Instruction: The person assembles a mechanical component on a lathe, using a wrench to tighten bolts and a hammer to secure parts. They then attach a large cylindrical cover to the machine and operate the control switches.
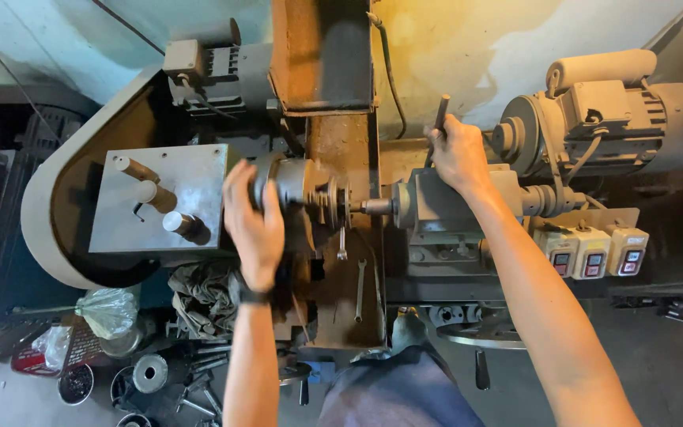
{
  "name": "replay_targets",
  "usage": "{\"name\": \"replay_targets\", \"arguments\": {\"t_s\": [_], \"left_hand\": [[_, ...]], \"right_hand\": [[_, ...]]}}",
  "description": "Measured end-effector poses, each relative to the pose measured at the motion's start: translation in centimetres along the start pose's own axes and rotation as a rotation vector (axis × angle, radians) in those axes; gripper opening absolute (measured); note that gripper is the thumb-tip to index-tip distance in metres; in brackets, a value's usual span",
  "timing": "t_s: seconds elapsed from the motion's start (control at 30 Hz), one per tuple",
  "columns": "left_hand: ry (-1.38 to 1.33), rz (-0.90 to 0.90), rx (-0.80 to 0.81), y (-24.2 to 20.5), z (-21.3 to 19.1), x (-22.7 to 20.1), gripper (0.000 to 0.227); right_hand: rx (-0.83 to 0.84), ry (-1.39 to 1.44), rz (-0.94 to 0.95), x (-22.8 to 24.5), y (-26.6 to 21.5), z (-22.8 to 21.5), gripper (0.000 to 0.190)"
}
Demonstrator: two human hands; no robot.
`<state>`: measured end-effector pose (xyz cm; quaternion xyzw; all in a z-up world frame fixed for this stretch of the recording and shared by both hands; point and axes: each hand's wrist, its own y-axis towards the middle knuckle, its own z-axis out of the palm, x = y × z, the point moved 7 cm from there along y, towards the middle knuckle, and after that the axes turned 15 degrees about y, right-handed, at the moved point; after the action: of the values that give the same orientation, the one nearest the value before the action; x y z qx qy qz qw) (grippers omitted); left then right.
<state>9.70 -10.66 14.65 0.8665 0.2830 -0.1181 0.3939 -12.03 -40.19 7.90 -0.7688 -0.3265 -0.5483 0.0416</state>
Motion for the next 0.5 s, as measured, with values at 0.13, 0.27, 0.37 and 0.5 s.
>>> {"name": "replay_targets", "arguments": {"t_s": [0.13,0.27,0.37,0.5], "left_hand": [[0.173,-0.242,0.383,2.4,3.4,2.1,0.051],[-0.072,-0.311,0.248,-1.6,1.9,2.4,0.044],[-0.087,-0.117,0.064,-2.7,0.2,1.4,0.048],[-0.059,-0.110,0.191,-0.6,2.1,2.5,0.047]], "right_hand": [[-0.017,0.023,-0.095,-0.6,0.1,-0.4,0.007],[-0.031,0.033,-0.077,0.2,-0.1,-0.3,0.007],[-0.019,0.037,-0.023,0.2,0.0,-0.3,0.006],[0.003,0.076,-0.058,0.7,0.0,0.2,0.008]]}}
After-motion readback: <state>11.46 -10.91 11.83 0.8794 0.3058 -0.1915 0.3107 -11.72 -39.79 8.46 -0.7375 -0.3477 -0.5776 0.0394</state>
